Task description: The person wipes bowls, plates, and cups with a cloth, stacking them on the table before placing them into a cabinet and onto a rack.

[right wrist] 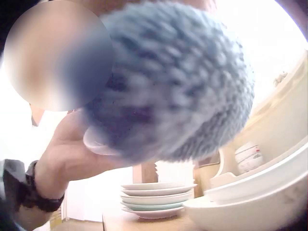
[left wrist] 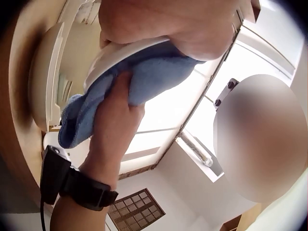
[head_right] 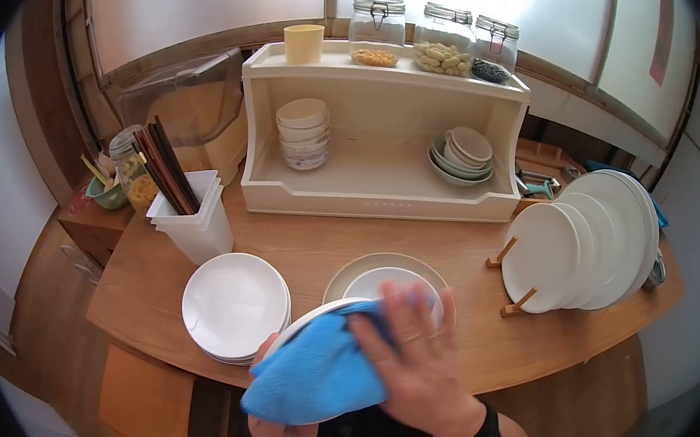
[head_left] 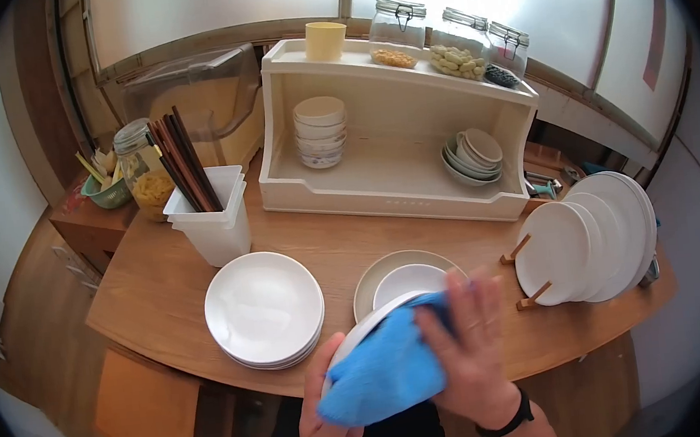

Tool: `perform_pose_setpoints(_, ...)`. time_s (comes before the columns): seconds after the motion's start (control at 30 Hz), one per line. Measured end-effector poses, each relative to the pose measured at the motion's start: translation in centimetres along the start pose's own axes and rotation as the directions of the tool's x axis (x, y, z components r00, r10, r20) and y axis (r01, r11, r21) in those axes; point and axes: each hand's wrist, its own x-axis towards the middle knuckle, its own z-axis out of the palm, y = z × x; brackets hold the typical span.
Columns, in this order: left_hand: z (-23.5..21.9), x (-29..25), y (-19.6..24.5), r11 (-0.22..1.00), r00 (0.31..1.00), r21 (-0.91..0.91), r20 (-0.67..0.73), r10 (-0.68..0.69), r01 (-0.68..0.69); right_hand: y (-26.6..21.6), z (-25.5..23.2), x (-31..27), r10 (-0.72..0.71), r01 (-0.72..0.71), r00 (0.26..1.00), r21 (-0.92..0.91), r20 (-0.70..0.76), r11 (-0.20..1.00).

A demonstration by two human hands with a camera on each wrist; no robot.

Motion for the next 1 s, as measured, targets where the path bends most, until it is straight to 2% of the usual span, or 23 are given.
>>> perform_pose_setpoints(0.03,-0.4,0.0,0.0,1.000,1.000,0.001,-0.005,0.003,-0.003,0.3,-0.1,0.0,0.195,-0.184,0.970,0.085,-0.148,0.979)
perform_pose_setpoints(0.07,-0.6,0.1,0.1,0.987,0.997,-0.147,-0.028,-0.072,0.067,0.8,-0.3,-0.2,0.388,-0.344,0.881,0.195,-0.270,0.918)
perform_pose_setpoints(0.1,-0.8,0.1,0.2,0.947,0.988,-0.293,-0.040,-0.149,0.131,2.0,1.1,-2.8,0.579,-0.444,0.786,0.455,-0.215,0.772)
perform_pose_setpoints(0.13,-0.8,0.7,1.2,0.881,0.972,-0.417,0.033,-0.233,0.225,2.7,2.6,-5.5,0.734,-0.498,0.671,0.672,-0.102,0.548)
perform_pose_setpoints(0.2,-0.4,0.2,0.6,0.900,0.978,-0.391,-0.003,-0.210,0.192,1.0,1.6,-5.6,0.869,-0.395,0.461,0.918,0.179,0.020)
perform_pose_setpoints(0.23,-0.1,0.0,0.3,0.917,0.981,-0.364,-0.033,-0.190,0.165,0.2,1.2,-6.0,0.869,-0.396,0.460,0.918,0.181,0.019)
perform_pose_setpoints(0.27,0.3,-0.1,0.6,0.916,0.981,-0.362,-0.030,-0.194,0.170,-0.7,0.9,-6.7,0.784,-0.248,0.487,0.922,0.385,-0.298)
perform_pose_setpoints(0.3,0.9,0.0,1.1,0.931,0.983,-0.320,0.000,-0.185,0.175,-1.4,0.8,-7.0,0.641,-0.098,0.546,0.802,0.539,-0.590)
perform_pose_setpoints(0.37,1.5,-0.1,0.9,0.945,0.984,-0.273,0.034,-0.177,0.180,-2.7,2.2,-6.6,0.567,-0.010,0.648,0.750,0.509,-0.661)
perform_pose_setpoints(0.4,1.6,-0.3,0.1,0.952,0.998,-0.305,-0.045,-0.044,0.028,-3.6,2.9,-6.7,0.568,-0.006,0.649,0.750,0.506,-0.661)
perform_pose_setpoints(0.43,1.6,-0.4,-0.3,0.938,0.987,-0.323,-0.134,0.087,-0.127,-4.8,3.5,-7.1,0.539,-0.146,0.644,0.779,0.543,-0.610)
perform_pose_setpoints(0.47,1.6,-0.4,-0.2,0.939,0.986,-0.318,-0.143,0.090,-0.132,-6.1,4.0,-7.0,0.508,-0.286,0.634,0.787,0.583,-0.546)
perform_pose_setpoints(0.53,1.4,0.3,0.3,0.946,0.954,-0.129,-0.009,0.300,-0.298,-7.7,3.5,-5.7,0.572,-0.234,0.633,0.833,0.522,-0.501)
perform_pose_setpoints(0.57,0.1,0.2,-0.5,0.943,0.944,0.101,0.131,0.302,-0.316,-7.0,3.0,-5.6,0.578,-0.249,0.611,0.824,0.541,-0.508)
perform_pose_setpoints(0.63,1.0,1.3,-0.8,0.895,0.840,-0.062,0.321,0.438,-0.443,-5.2,2.4,-6.0,0.583,-0.279,0.567,0.801,0.582,-0.529)
perform_pose_setpoints(0.7,1.8,1.3,-0.2,0.890,0.828,-0.077,0.337,0.448,-0.450,-3.0,2.3,-7.1,0.724,-0.248,0.551,0.910,0.414,-0.332)
perform_pose_setpoints(0.77,0.4,2.1,-0.3,0.817,0.744,0.108,0.495,0.450,-0.566,-1.2,4.1,-11.0,0.826,-0.348,0.561,0.920,0.053,0.177)
perform_pose_setpoints(0.8,0.9,2.7,1.8,0.814,0.737,0.138,0.528,0.422,-0.565,-0.5,2.7,-11.0,0.758,-0.395,0.650,0.876,0.052,0.279)
perform_pose_setpoints(0.83,0.5,2.4,1.2,0.813,0.741,0.140,0.519,0.426,-0.565,-0.6,2.5,-10.9,0.752,-0.396,0.657,0.874,0.056,0.281)
perform_pose_setpoints(0.9,-0.3,1.9,-0.1,0.806,0.749,0.143,0.488,0.447,-0.574,-1.7,2.6,-10.4,0.843,-0.519,0.524,0.829,0.118,0.206)
perform_pose_setpoints(0.93,0.0,2.4,-0.2,0.842,0.750,0.016,0.463,0.472,-0.539,-2.3,2.8,-10.1,0.882,-0.573,0.449,0.804,0.142,0.162)
perform_pose_setpoints(0.97,0.0,2.2,-0.3,0.841,0.750,0.020,0.463,0.472,-0.541,-3.3,3.0,-9.5,0.881,-0.570,0.450,0.806,0.143,0.161)
perform_pose_setpoints(1.0,-0.1,1.8,-0.4,0.821,0.767,0.090,0.426,0.480,-0.564,-4.4,3.4,-8.8,0.894,-0.478,0.418,0.876,0.161,0.066)
